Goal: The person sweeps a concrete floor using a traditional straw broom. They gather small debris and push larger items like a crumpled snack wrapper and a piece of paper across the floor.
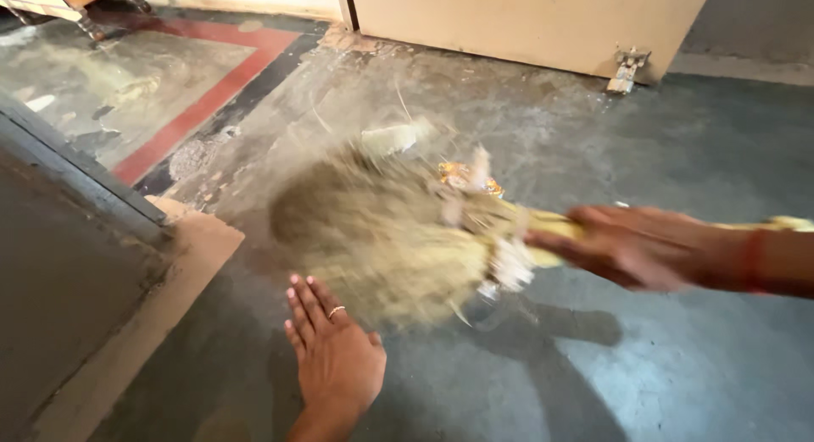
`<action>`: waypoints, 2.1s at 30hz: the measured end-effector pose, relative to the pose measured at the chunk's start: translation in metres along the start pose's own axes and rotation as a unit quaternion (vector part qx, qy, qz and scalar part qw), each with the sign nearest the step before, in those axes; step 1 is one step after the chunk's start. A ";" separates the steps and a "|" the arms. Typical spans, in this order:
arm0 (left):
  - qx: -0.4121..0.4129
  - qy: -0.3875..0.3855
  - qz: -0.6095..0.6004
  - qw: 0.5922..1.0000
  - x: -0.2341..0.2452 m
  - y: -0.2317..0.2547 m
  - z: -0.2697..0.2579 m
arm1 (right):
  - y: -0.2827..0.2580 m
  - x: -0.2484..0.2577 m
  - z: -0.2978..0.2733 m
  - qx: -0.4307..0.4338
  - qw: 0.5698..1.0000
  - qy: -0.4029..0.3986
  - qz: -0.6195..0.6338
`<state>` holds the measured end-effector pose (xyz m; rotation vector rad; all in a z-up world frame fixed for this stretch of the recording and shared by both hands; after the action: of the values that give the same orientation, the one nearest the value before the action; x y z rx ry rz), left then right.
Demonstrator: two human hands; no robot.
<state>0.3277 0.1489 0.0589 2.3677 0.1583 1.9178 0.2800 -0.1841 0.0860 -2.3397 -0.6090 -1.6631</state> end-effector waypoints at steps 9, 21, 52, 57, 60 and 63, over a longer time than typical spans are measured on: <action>0.012 -0.072 -0.002 0.997 -0.021 0.007 -0.007 | 0.104 -0.153 -0.074 0.179 0.976 -0.049 -0.110; 0.030 -0.070 0.028 0.997 -0.022 0.031 0.035 | 0.112 -0.070 0.096 0.115 0.947 0.088 -0.287; -0.059 -0.074 -0.002 0.995 -0.009 0.182 -0.018 | 0.146 -0.092 0.007 0.100 0.967 0.063 -0.225; -0.077 -0.070 0.016 0.994 -0.005 0.172 -0.008 | 0.116 -0.047 0.018 -0.011 0.997 0.021 -0.072; -0.106 -0.055 -0.006 0.993 -0.008 0.161 -0.003 | 0.089 -0.057 -0.005 -0.134 0.985 -0.103 0.035; -0.134 -0.060 0.030 0.989 -0.014 0.156 0.000 | 0.069 -0.056 -0.030 -0.156 0.979 -0.075 0.104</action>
<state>0.3288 -0.0071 0.0664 2.3203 -0.1701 1.6900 0.2691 -0.2697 0.0484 -2.6568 -0.1223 -1.5939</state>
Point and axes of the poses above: each hand's wrist, its own z-axis towards the middle knuckle, its own x-axis out of the back of the hand, y = z × x, the point moved 9 cm from there along z, towards the middle knuckle
